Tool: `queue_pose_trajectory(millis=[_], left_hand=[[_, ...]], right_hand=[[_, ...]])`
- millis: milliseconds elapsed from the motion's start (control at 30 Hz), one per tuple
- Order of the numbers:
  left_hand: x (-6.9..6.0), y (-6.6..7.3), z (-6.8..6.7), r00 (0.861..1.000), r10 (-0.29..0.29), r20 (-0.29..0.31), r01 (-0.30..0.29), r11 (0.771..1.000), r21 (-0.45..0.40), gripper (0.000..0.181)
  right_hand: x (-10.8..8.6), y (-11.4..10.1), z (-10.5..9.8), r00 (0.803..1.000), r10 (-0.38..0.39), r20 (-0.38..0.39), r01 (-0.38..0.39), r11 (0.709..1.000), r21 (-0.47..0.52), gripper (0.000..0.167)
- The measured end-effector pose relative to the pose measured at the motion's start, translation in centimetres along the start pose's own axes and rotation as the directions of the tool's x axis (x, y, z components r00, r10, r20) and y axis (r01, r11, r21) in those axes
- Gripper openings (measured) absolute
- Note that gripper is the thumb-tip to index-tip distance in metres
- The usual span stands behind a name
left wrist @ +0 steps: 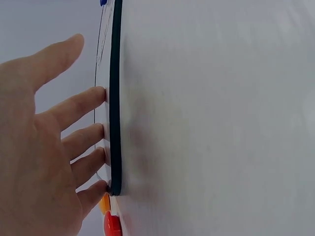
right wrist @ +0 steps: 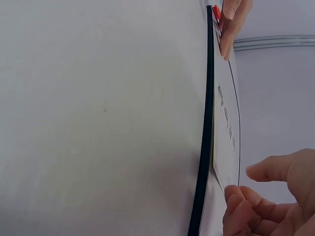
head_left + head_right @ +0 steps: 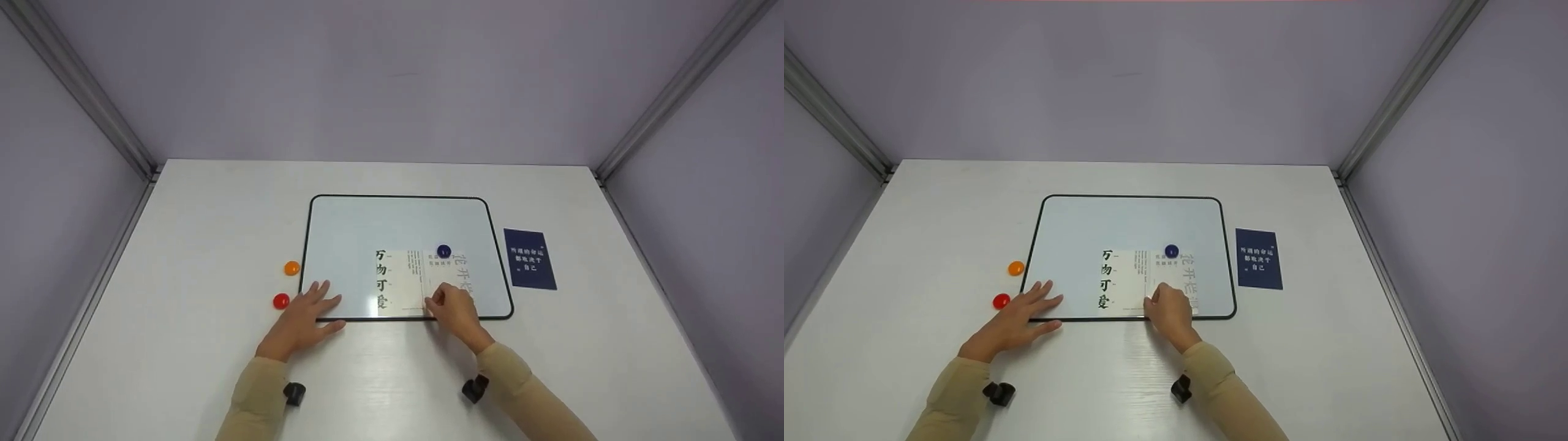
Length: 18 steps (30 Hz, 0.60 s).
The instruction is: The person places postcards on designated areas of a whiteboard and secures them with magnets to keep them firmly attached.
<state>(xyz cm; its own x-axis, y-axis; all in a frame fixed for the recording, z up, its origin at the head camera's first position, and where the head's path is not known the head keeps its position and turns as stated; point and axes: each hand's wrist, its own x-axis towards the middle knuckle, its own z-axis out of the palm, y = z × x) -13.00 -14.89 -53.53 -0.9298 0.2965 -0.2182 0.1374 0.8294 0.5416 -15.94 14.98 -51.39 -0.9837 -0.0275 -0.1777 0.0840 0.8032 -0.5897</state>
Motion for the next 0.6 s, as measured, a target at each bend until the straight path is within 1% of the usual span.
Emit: queue_pose_trajectory(millis=[133, 233, 267, 333, 467, 533, 567, 600], left_hand=[[-0.1, 0.0, 0.0, 1.0, 0.013, -0.026, -0.013, 1.0, 0.0, 0.059], [0.0, 0.0, 0.1, 0.999, 0.024, -0.041, -0.024, 1.0, 0.004, 0.058], [0.0, 0.0, 0.1, 0.999, 0.023, -0.037, -0.023, 1.0, 0.007, 0.058], [0.0, -0.1, 0.2, 1.0, 0.017, -0.026, -0.017, 1.0, 0.012, 0.058], [0.1, -0.1, 0.2, 1.0, 0.009, -0.011, -0.009, 1.0, 0.014, 0.059], [0.1, -0.2, 0.2, 1.0, 0.01, -0.009, -0.01, 1.0, 0.014, 0.059], [0.1, -0.2, 0.2, 1.0, 0.012, -0.01, -0.012, 1.0, 0.012, 0.059], [0.1, -0.2, 0.2, 1.0, 0.013, -0.01, -0.013, 1.0, 0.013, 0.059]], right_hand=[[-0.5, 0.1, 0.2, 0.993, -0.12, -0.003, 0.12, 0.992, -0.034, 0.015], [-0.8, 0.3, 0.4, 0.976, -0.218, -0.001, 0.218, 0.973, -0.071, 0.012], [-0.9, 0.4, 0.5, 0.97, -0.245, 0.004, 0.244, 0.966, -0.09, 0.013], [-1.1, 0.5, 0.7, 0.949, -0.317, 0.007, 0.315, 0.939, -0.137, 0.015], [-1.6, 1.0, 1.0, 0.891, -0.454, 0.028, 0.447, 0.865, -0.228, 0.026], [-1.8, 1.2, 1.1, 0.865, -0.5, 0.055, 0.496, 0.831, -0.253, 0.033], [-1.9, 1.3, 1.2, 0.857, -0.51, 0.074, 0.51, 0.82, -0.258, 0.036], [-2.1, 1.3, 1.2, 0.855, -0.51, 0.098, 0.516, 0.816, -0.259, 0.039]])
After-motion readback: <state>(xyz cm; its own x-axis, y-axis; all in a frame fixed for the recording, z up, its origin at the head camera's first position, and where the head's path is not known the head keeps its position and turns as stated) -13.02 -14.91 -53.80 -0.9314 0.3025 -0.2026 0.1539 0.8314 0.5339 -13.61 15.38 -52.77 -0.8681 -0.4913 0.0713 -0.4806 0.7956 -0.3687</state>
